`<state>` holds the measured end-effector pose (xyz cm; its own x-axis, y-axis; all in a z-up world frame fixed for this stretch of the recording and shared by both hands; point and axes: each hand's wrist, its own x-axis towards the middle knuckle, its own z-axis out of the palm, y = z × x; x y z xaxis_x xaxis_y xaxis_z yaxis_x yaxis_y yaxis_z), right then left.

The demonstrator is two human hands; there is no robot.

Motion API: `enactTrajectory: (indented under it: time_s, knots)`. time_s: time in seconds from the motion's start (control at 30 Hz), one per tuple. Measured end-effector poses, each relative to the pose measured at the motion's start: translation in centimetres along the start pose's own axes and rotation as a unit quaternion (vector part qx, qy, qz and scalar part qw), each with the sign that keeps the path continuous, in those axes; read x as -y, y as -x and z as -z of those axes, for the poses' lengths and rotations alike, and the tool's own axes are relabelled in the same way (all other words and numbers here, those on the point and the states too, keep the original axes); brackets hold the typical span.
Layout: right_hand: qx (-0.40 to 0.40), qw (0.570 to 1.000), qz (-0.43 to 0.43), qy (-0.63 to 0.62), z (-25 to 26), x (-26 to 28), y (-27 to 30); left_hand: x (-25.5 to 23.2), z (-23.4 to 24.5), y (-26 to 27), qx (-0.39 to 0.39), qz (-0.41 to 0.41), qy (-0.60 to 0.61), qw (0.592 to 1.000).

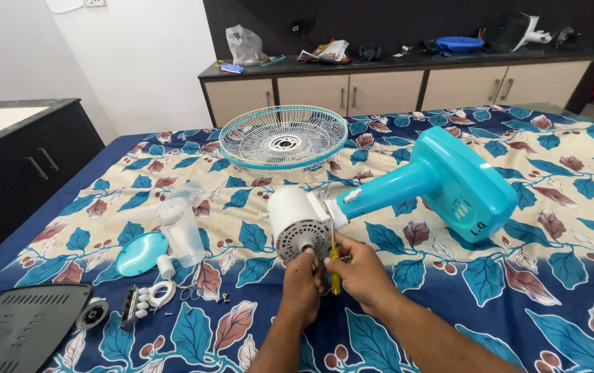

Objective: The person assembles a small electric fan by attaching the motor housing to the fan body and securing it with screws. They use a screwdriver to tighten the screws and align the components on a table.

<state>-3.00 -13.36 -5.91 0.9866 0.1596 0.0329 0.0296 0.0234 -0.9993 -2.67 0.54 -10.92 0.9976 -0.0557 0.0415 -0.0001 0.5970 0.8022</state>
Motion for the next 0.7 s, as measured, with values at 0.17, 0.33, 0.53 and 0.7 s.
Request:
enactTrajectory:
  time_s: [0.17, 0.33, 0.53, 0.7]
  knots:
    - [0.013, 0.999, -0.014, -0.041, -1.0, 1.1, 1.9, 0.2, 0.5, -0.2, -0.001, 0.022, 0.016, 1.0]
    - [-0.016, 0.994, -0.04, 0.101, -1.8, 3.0, 3.2, 0.2, 0.5, -0.3, 0.014, 0.017, 0.017, 1.0]
    - [-0.082, 0.949, 0.099, 0.287, -2.1, 4.0, 2.3, -0.1, 0.5, -0.2, 0.018, 0.028, 0.019, 0.999]
    - [-0.088, 0.947, 0.12, 0.283, -1.9, 2.7, 1.6, 0.0, 0.6, -0.3, 0.02, 0.042, 0.022, 0.999]
